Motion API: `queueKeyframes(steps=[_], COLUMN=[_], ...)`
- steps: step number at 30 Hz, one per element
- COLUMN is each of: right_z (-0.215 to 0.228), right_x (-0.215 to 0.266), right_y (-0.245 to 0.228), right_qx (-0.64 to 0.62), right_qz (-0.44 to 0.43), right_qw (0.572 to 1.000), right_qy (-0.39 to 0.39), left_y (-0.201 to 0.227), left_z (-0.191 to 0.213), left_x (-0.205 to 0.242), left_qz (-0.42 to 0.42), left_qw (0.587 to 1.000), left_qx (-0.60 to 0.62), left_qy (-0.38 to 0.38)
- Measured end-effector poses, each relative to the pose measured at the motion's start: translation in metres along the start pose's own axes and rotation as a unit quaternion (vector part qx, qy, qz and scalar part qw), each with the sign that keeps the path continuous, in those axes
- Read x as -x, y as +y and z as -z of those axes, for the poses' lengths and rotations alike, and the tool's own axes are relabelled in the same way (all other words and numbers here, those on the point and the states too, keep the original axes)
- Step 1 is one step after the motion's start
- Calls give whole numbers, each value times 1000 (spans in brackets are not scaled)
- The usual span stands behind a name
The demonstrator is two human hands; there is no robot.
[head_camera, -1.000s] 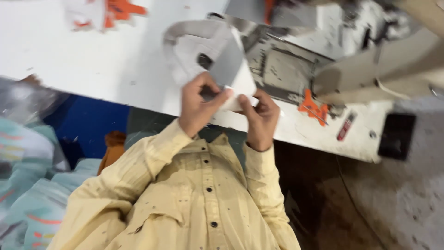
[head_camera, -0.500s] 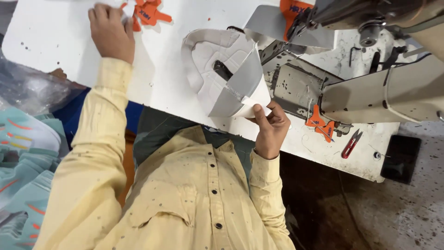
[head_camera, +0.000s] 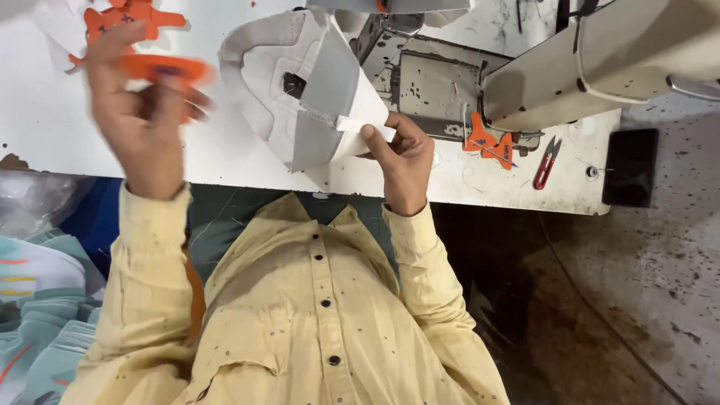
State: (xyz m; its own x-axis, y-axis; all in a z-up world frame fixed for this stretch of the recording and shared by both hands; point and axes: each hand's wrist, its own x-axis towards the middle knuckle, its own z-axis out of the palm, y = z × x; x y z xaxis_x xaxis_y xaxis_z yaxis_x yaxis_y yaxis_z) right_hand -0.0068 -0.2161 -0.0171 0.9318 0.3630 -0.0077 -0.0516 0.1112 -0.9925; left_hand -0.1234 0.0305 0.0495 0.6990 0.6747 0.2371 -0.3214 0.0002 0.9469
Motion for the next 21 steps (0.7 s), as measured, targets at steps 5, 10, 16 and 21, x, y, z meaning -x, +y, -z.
queueKeyframes(steps=[5,10,16,21], right_z=[-2,-3,-2,-2], right_x=[-2,0,-4,-5], right_y=[1,-3,-1,-3], right_qx=[-6,-7,-15,-10], right_qz=[5,-1,0,-7], right_qw=[1000,1000,1000,1000], right_qy=[-4,-4,-14,-16], left_y=[-43,-48,-59,-63], left_z=[-15,-53,-69,-72], left_x=[20,30,32,33], left_qz=[9,62,52,41], left_qw=[976,968,986,988], left_qx=[-56,-63,0,1], left_qy=[-212,-236,-156,-152])
